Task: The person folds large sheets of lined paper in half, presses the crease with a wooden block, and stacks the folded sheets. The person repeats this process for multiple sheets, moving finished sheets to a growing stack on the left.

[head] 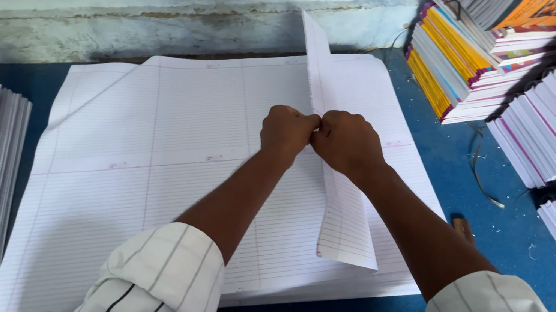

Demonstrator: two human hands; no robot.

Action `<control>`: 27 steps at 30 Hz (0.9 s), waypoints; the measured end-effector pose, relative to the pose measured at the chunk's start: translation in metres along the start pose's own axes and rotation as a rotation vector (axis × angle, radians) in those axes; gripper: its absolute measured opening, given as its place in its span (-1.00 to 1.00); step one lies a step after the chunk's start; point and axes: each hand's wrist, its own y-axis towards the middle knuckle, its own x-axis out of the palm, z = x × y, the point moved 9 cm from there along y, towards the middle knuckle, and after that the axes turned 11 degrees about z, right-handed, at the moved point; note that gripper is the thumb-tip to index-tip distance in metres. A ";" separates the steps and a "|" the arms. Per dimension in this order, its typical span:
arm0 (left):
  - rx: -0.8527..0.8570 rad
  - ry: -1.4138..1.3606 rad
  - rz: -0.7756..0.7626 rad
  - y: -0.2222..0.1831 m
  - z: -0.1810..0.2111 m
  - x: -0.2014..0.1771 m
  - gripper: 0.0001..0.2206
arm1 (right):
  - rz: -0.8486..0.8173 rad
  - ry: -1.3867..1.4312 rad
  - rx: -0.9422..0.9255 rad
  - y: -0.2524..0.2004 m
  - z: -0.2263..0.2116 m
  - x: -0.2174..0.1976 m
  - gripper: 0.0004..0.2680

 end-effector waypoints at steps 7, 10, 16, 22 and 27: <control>-0.015 0.146 0.045 0.014 -0.028 -0.043 -0.72 | -0.098 0.061 -0.046 -0.009 -0.027 0.020 -0.73; -0.019 0.150 0.063 0.021 -0.043 -0.064 -0.78 | -0.108 0.047 -0.043 -0.008 -0.028 0.028 -0.70; 0.005 0.205 0.053 0.034 -0.074 -0.104 -0.76 | -0.102 -0.048 0.009 -0.003 -0.017 0.045 -0.75; -0.049 0.260 0.079 0.037 -0.113 -0.147 -0.80 | -0.128 -0.103 0.022 -0.003 -0.009 0.059 -0.70; -0.135 0.250 0.079 0.040 -0.144 -0.179 -0.81 | -0.195 -0.118 0.082 -0.012 -0.014 0.077 -0.54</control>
